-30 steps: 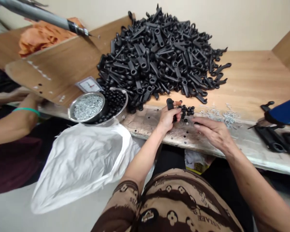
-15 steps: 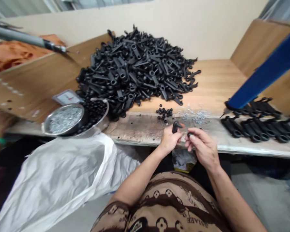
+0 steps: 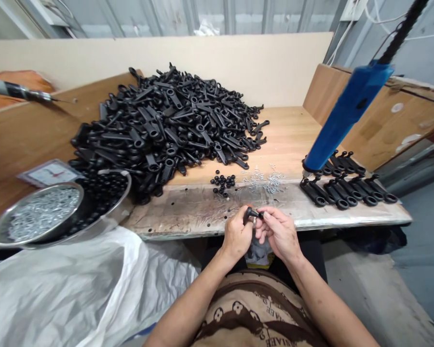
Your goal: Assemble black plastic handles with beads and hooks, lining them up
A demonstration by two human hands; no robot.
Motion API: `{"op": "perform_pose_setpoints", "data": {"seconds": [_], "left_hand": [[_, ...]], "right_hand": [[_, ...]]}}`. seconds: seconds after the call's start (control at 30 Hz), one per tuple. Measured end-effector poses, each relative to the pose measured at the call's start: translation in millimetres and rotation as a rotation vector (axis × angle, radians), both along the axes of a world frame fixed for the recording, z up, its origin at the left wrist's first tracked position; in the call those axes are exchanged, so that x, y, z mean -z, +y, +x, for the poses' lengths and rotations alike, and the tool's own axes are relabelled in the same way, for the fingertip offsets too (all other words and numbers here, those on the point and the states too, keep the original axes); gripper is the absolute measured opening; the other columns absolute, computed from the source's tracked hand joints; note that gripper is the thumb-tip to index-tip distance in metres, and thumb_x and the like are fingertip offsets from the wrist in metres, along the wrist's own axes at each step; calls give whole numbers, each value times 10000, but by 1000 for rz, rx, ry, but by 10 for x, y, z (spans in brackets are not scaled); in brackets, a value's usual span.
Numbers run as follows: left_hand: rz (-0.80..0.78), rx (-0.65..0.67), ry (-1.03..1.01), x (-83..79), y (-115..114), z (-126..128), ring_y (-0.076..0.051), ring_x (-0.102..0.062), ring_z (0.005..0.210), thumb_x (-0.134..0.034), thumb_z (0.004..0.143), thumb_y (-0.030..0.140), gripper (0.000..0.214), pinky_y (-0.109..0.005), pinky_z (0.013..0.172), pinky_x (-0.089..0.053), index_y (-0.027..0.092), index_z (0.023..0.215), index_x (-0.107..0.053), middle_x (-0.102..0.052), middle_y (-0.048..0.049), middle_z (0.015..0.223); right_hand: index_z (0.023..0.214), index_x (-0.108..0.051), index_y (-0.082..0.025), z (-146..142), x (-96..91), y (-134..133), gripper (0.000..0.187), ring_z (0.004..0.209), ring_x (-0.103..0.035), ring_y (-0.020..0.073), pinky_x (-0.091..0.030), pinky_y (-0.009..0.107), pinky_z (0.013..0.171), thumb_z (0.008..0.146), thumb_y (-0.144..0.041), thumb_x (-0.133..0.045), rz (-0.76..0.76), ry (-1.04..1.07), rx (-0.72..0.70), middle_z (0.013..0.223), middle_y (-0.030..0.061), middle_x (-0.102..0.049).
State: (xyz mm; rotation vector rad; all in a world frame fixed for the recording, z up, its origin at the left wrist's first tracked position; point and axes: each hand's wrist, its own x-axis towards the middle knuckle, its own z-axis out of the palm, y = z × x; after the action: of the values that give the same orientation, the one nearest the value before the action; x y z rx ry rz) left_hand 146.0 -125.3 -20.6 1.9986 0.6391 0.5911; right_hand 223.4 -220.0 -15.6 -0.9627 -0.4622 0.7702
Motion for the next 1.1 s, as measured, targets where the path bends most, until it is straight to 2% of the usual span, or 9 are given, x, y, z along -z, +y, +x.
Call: {"op": "perform_pose_setpoints", "data": {"seconds": [0.2,0.43,0.67,0.83,0.97,1.03,1.1], "left_hand": [[30,-37,56,-28,-15,-15,-145,-593,760,-418,760,148,301,-247,712,-436,198,1027,-548,-644,-17,846],[110,-41,92,-28,-17,-36,-149,-603,747,-407,753,134,356,-247,703,-435,192,1081,-531,-655,-27,854],[343,-35,183,-4,-27,-58,-194,-633,771,-386,774,151,385,-277,698,-451,183,1142,-492,-674,-63,846],[498,21,299,-22,35,-69,-200,-643,712,-373,783,156,347,-269,639,-457,175,1106,-499,-680,-66,764],[529,22,350,-41,76,-4,-224,-648,718,-354,802,164,328,-295,639,-462,157,1097,-495,-672,-81,755],[503,87,338,-66,64,50,-234,-647,750,-358,812,183,379,-321,673,-469,136,1180,-433,-668,-94,795],[437,225,254,-119,37,67,-233,-630,860,-404,819,252,505,-344,760,-468,120,1294,-296,-651,-117,938]], "right_hand": [[929,-599,-168,-35,4,11,169,500,-596,121,-491,201,397,791,-265,-586,-18,-20,18,645,13,-624],[897,-608,-162,-69,15,17,138,481,-590,110,-493,193,397,790,-247,-590,-29,-42,42,627,7,-624],[831,-615,-161,-78,47,-18,133,397,-538,95,-428,171,319,780,-282,-593,-65,-47,32,560,-15,-593],[772,-624,-144,-58,47,-1,155,361,-500,71,-391,149,309,775,-296,-594,-162,-169,100,529,-19,-576],[733,-591,-139,16,-13,67,184,338,-484,67,-350,135,280,762,-321,-590,-160,-24,6,507,-29,-560],[736,-580,-141,81,-52,50,184,331,-480,68,-345,136,274,751,-325,-591,-154,42,-39,506,-32,-562],[757,-587,-140,162,-107,-52,176,333,-483,69,-352,138,280,744,-315,-594,-161,28,-42,505,-32,-568]]}}
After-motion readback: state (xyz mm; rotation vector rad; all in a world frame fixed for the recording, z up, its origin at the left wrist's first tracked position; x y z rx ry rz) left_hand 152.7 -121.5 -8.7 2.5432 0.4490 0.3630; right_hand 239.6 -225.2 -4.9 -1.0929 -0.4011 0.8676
